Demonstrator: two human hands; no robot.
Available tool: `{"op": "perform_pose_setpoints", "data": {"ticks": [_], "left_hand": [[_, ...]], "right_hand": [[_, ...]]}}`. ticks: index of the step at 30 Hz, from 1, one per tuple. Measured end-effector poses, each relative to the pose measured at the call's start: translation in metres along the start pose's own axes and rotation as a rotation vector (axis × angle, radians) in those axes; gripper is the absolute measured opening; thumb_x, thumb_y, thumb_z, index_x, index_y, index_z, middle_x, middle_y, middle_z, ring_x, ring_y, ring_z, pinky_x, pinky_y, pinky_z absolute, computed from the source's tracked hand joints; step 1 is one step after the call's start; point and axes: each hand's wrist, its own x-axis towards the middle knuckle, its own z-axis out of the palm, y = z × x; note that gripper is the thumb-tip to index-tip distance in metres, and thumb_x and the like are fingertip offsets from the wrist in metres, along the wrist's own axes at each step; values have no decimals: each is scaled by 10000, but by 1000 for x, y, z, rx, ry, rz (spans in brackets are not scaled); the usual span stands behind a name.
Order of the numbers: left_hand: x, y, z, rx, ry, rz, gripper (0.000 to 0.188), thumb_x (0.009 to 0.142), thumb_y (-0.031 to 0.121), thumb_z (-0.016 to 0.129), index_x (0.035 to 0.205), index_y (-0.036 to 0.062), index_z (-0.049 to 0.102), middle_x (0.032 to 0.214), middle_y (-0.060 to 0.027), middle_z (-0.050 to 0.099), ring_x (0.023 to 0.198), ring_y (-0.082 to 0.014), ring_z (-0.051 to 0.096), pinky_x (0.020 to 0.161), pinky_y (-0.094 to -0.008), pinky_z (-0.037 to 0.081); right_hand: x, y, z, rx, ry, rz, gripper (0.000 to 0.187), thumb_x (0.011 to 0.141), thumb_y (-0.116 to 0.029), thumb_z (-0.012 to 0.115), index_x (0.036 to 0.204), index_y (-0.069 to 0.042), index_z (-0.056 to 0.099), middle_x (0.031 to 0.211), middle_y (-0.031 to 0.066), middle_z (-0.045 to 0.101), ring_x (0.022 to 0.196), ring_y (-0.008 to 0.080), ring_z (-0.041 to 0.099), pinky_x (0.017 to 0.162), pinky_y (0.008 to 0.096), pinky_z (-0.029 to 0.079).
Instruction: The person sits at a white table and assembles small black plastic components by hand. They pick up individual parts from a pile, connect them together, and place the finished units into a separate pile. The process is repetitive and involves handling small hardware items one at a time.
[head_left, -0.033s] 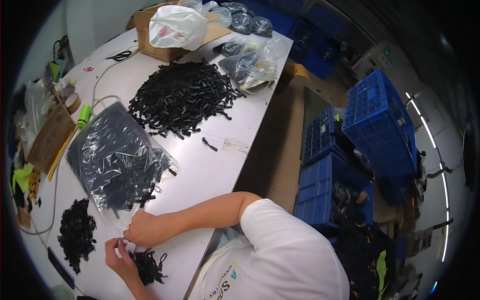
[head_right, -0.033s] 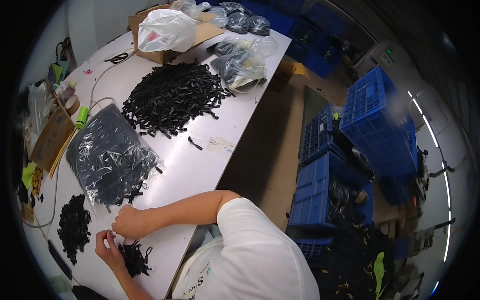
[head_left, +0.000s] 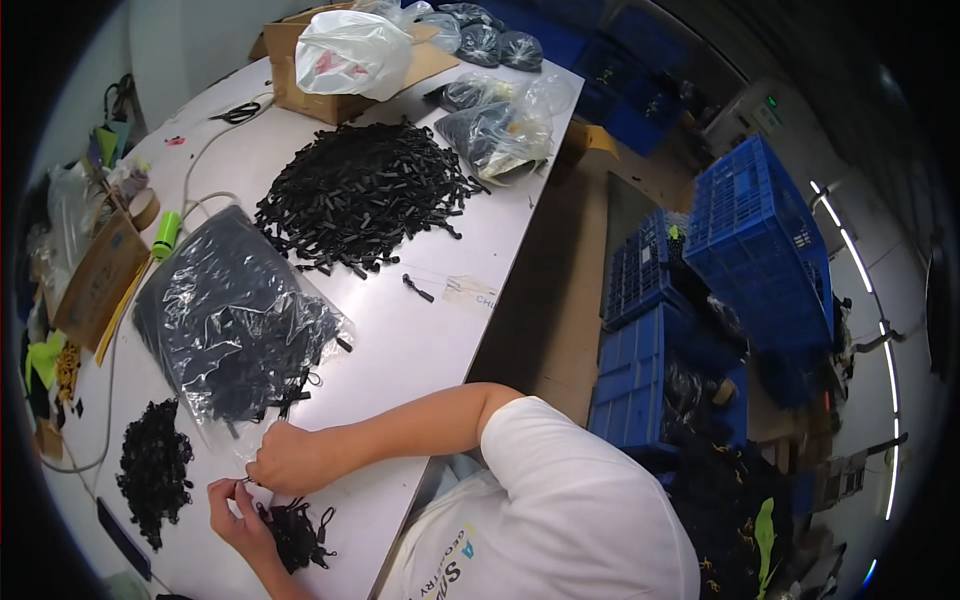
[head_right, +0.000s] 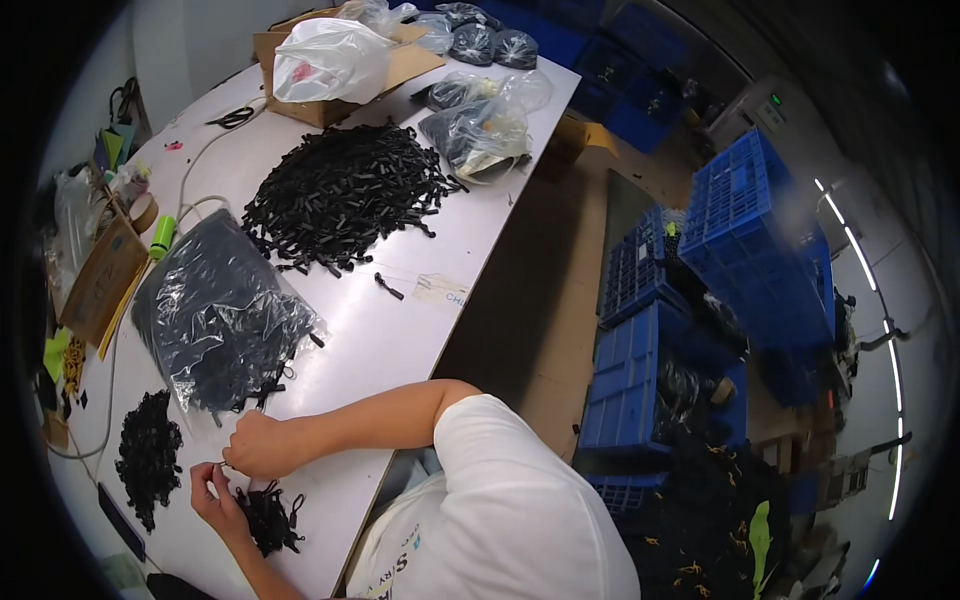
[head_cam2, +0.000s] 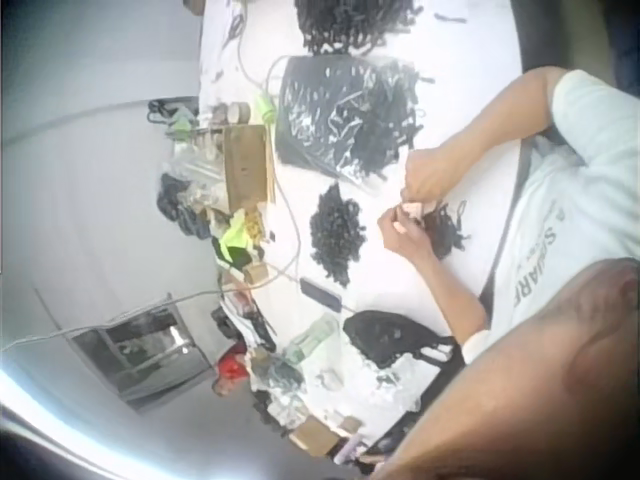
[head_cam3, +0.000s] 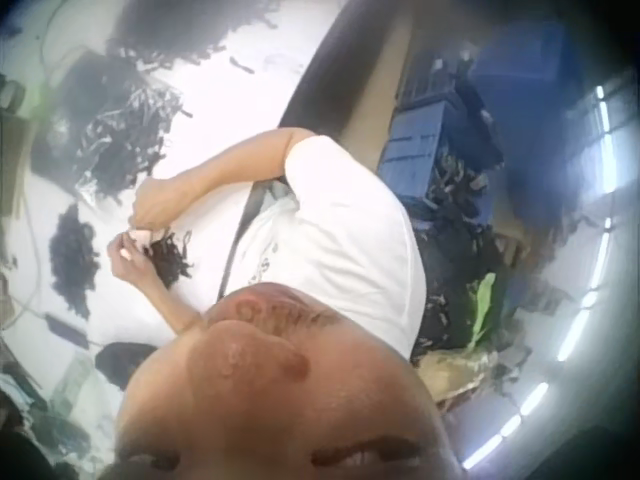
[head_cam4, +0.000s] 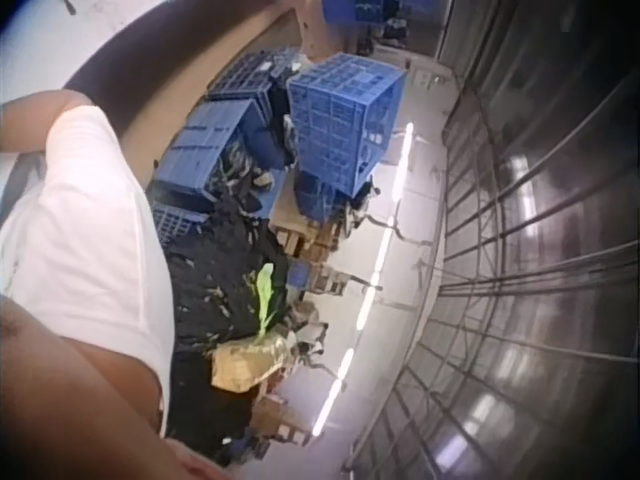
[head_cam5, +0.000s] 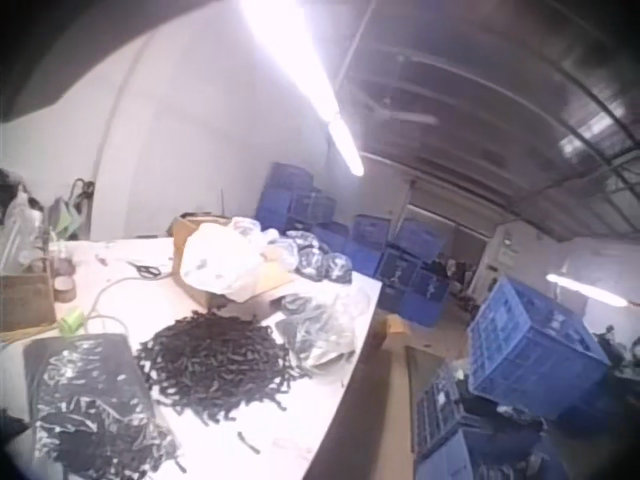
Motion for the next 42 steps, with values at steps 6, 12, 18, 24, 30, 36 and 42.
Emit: {"op": "perform_pose_setpoints", "data": {"ticks": [6,12,18,24,30,36,42], "left_hand": [[-2,53,25,-955,16,-171,163,802,12,643,749,22,489,827,-44,450,757,-124,414,696,-257,364],[1,18,17,-219,464,293,144,709,-80,655,783,6,566,746,-62,422,679,-204,420,579,-313,348],[9,7,-17,-90,65,436,102,733,1,671,827,-3,632,689,-94,501,631,-266,498,558,-352,400],[1,-2,-15,-76,-203,327,149,783,58,652,698,15,538,669,-99,490,640,-279,466,594,-368,403],[10,-8,-42,124,-156,393,243,755,135,706,655,55,500,631,-62,449,643,-245,465,613,-349,386],[10,-1,-42,160,-99,349,209,711,150,739,687,72,547,634,-48,475,650,-240,482,630,-349,366],[11,-14,-45,195,103,333,130,773,125,687,727,49,593,603,-52,501,560,-239,458,613,-352,355]], "right_hand": [[-4,-6,-21,155,64,30,235,752,-274,600,758,-40,613,567,124,596,543,326,615,496,410,444],[9,4,-11,923,101,-2,210,771,-196,606,689,-3,597,554,133,568,494,293,545,482,347,412],[9,-8,-22,534,90,-7,163,752,-100,638,650,-18,540,550,100,547,480,267,538,464,354,403],[7,-3,-3,152,231,-318,240,697,-96,701,593,-95,485,503,37,469,447,221,480,458,339,382],[10,7,-11,181,172,-358,186,701,-67,724,645,-58,547,522,44,482,446,223,467,450,320,359],[10,20,-25,653,-119,6,229,688,-161,791,727,-26,610,556,57,537,472,170,506,452,284,367],[-5,73,-58,1057,137,71,212,634,6,794,744,3,613,634,6,559,533,42,465,466,208,345]]}}
